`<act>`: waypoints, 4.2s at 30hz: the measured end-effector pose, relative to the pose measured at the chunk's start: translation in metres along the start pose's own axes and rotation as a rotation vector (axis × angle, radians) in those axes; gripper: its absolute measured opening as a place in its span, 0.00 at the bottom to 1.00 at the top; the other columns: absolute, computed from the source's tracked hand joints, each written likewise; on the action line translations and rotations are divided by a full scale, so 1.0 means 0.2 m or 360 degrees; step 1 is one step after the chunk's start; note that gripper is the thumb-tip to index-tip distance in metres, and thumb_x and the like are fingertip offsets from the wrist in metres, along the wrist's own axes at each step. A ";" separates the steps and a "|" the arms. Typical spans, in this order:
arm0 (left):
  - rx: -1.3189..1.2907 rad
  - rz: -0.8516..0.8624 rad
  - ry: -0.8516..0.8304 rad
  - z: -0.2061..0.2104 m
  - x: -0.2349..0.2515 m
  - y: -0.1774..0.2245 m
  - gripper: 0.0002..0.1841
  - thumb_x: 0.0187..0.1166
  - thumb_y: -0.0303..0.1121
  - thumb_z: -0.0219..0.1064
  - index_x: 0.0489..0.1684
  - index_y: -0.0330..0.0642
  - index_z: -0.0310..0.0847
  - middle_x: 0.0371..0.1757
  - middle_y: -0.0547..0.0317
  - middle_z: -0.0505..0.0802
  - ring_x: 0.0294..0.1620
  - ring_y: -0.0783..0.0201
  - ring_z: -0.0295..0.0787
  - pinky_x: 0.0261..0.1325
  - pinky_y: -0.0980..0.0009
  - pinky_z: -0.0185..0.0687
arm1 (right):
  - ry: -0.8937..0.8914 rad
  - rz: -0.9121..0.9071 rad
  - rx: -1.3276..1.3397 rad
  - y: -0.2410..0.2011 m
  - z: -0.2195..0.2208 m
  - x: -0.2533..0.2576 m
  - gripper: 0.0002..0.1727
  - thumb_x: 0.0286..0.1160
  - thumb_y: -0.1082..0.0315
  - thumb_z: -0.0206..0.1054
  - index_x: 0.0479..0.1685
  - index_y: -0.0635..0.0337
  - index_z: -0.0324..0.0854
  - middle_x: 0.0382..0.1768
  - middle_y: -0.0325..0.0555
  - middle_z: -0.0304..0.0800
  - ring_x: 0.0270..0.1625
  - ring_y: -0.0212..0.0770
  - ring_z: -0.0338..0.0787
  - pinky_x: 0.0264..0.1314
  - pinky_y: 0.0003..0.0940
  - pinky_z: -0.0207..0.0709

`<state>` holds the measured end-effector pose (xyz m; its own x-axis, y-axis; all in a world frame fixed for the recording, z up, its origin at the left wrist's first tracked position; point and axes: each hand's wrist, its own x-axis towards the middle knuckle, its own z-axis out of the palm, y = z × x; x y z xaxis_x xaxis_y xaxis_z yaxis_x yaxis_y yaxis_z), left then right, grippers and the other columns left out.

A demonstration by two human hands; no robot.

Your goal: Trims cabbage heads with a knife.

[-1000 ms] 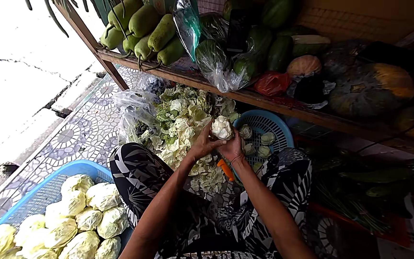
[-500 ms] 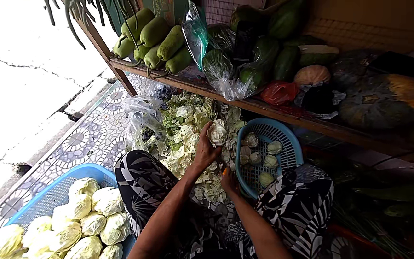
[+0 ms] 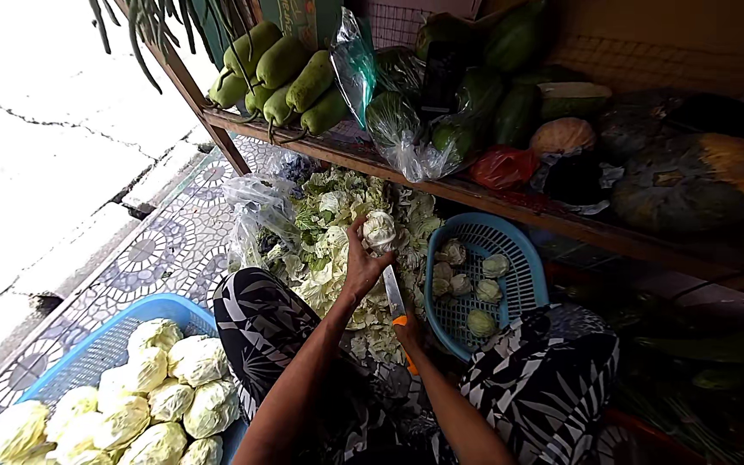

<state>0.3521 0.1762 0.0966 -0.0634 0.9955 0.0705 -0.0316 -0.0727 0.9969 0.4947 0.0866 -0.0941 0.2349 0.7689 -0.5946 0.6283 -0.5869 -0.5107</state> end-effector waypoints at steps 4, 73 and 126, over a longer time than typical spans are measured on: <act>0.0645 0.0391 0.0058 -0.01 0.01 -0.03 0.53 0.52 0.31 0.86 0.85 0.32 0.58 0.83 0.27 0.63 0.77 0.37 0.71 0.65 0.45 0.81 | -0.0060 0.0007 0.0387 -0.10 -0.07 -0.05 0.40 0.74 0.62 0.71 0.86 0.63 0.60 0.65 0.70 0.83 0.63 0.62 0.87 0.66 0.58 0.78; 0.0851 0.0782 -0.0311 0.04 -0.09 -0.04 0.20 0.81 0.33 0.68 0.60 0.21 0.79 0.63 0.32 0.90 0.52 0.43 0.95 0.57 0.53 0.90 | 0.0014 -0.0868 0.1896 -0.50 -0.67 -0.29 0.20 0.61 0.77 0.68 0.55 0.62 0.72 0.30 0.38 0.85 0.22 0.26 0.81 0.27 0.19 0.80; 0.1014 0.0292 -0.0023 -0.09 0.06 -0.02 0.08 0.80 0.20 0.62 0.50 0.28 0.85 0.51 0.35 0.87 0.44 0.44 0.87 0.51 0.50 0.83 | -0.0119 -0.0519 0.2009 -0.46 -0.77 -0.25 0.07 0.86 0.73 0.50 0.49 0.63 0.73 0.30 0.47 0.85 0.23 0.38 0.86 0.32 0.33 0.89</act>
<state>0.3345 0.1867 0.0926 0.0017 0.9715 0.2372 0.5746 -0.1951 0.7948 0.5392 0.1425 0.0783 0.1377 0.9283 -0.3455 -0.4869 -0.2403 -0.8397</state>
